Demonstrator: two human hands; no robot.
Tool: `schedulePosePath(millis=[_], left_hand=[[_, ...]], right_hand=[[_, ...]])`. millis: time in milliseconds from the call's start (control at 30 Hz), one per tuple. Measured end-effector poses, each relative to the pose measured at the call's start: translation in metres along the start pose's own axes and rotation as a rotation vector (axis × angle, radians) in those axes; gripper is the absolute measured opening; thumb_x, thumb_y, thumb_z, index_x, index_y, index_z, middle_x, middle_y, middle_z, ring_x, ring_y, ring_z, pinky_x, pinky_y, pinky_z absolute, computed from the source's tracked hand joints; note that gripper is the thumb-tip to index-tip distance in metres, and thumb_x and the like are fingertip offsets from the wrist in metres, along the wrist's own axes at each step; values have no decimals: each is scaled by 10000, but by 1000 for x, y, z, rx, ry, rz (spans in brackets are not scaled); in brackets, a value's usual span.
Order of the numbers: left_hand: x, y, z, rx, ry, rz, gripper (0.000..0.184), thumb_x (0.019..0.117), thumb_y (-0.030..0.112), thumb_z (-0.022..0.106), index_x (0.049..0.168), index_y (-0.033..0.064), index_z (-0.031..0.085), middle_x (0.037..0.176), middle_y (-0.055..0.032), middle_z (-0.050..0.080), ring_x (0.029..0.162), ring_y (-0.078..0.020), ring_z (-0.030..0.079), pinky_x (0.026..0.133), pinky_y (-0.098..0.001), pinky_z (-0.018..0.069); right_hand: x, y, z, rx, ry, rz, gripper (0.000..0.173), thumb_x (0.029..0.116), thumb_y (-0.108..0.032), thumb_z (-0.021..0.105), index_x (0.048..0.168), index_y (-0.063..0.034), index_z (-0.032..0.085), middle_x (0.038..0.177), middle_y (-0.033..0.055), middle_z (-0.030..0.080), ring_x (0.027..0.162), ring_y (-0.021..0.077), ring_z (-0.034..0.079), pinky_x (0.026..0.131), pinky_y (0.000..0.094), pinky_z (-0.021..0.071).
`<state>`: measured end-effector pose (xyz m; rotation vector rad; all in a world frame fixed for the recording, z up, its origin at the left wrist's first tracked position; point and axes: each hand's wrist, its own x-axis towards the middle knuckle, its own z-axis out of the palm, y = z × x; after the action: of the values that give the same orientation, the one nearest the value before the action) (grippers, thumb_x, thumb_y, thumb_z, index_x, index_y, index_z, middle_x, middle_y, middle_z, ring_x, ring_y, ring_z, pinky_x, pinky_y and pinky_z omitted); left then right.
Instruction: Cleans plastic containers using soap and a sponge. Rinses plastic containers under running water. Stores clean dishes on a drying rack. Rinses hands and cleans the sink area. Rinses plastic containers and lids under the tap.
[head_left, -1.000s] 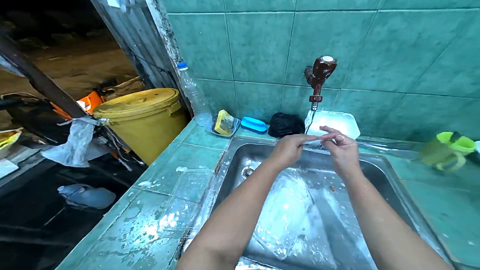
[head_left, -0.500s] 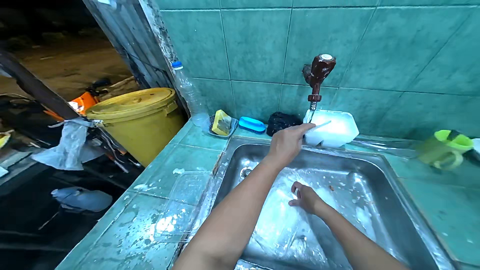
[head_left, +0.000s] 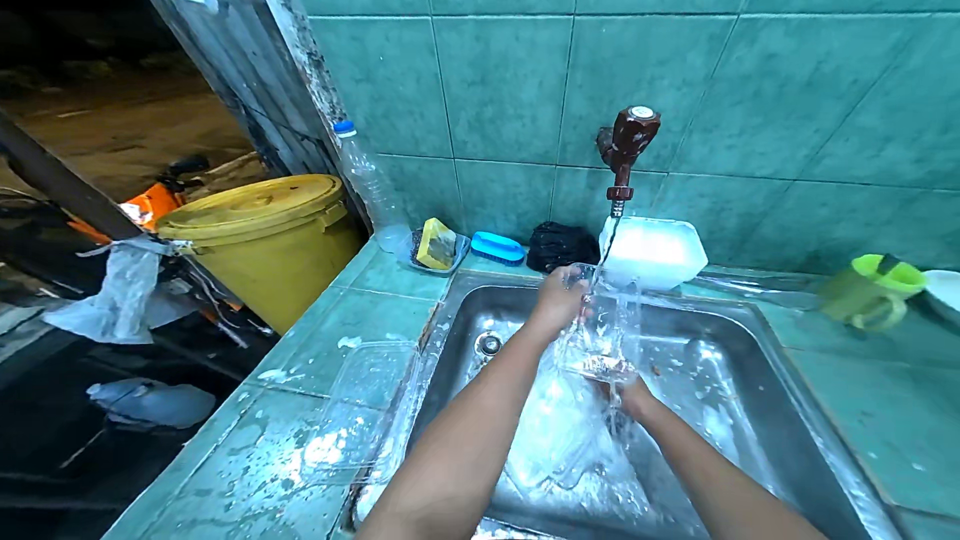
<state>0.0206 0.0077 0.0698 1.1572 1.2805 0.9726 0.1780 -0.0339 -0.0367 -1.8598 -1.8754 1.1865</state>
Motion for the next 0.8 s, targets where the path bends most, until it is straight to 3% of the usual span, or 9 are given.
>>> schedulePosePath(millis=[67,133,200,400,467,533,633,733,800], left_hand=[[-12,5,-26,157,33,70,427,1090,185,499,1503,96,439,1103,-175,669,746,-214,671,661,-367,574],[-33,10,-61,345,111,136,433,1079,195,532,1499,110,469,1114,-184,676,755,-246,692,676,-412,596],[-59,12,-102,502,208,142,449,1068,211,565,1499,121,476,1136,-201,673,758,-269,698,684,-440,603],[-119,-32,-218,706,484,-135,481,1034,185,629,1489,120,488,1024,-214,676,781,-320,693,731,-494,591],[-129,-52,-241,817,493,-239,477,1028,207,637,1472,80,517,1094,-247,682,939,-392,676,871,-579,531],[-136,-62,-247,925,495,-312,511,1008,253,666,1461,54,537,1259,-280,643,1166,-469,613,1014,-647,447],[-138,-60,-228,984,621,-219,572,931,293,763,1426,65,589,1497,-327,442,1379,-574,379,1079,-739,318],[-111,-58,-188,906,601,85,558,910,309,784,1371,39,624,1474,-298,476,1363,-517,432,1088,-668,384],[-83,-60,-146,823,367,160,632,894,338,796,1423,67,580,1482,-228,499,1366,-416,483,1110,-594,424]], right_hand=[[4,-6,-8,-180,-47,-24,340,1021,-106,561,1313,61,604,1289,263,636,1221,358,617,1085,493,456],[16,1,-7,-149,-76,-49,304,1062,-169,517,1258,41,618,1139,227,673,1000,322,685,937,484,540],[22,4,-4,16,-119,-42,330,1067,-161,510,1296,72,555,1111,231,654,905,286,684,862,445,565],[30,-10,-5,486,-76,4,287,1042,-50,558,1317,34,545,985,108,669,775,118,635,707,282,534],[33,-14,-5,561,-64,29,286,1040,-46,564,1315,34,566,989,111,673,770,125,637,707,287,546],[37,-17,-3,620,-22,38,199,1028,-29,575,1212,46,584,951,117,655,748,140,626,688,302,543],[39,-16,-6,691,39,57,190,1018,-36,593,1194,34,586,960,120,632,783,158,602,706,323,523],[35,-17,-14,714,57,50,160,1022,-33,583,1171,24,594,925,102,640,756,142,598,685,306,516],[32,-18,-19,729,47,33,138,1029,-48,578,1151,14,596,902,90,650,737,132,604,668,291,517]])
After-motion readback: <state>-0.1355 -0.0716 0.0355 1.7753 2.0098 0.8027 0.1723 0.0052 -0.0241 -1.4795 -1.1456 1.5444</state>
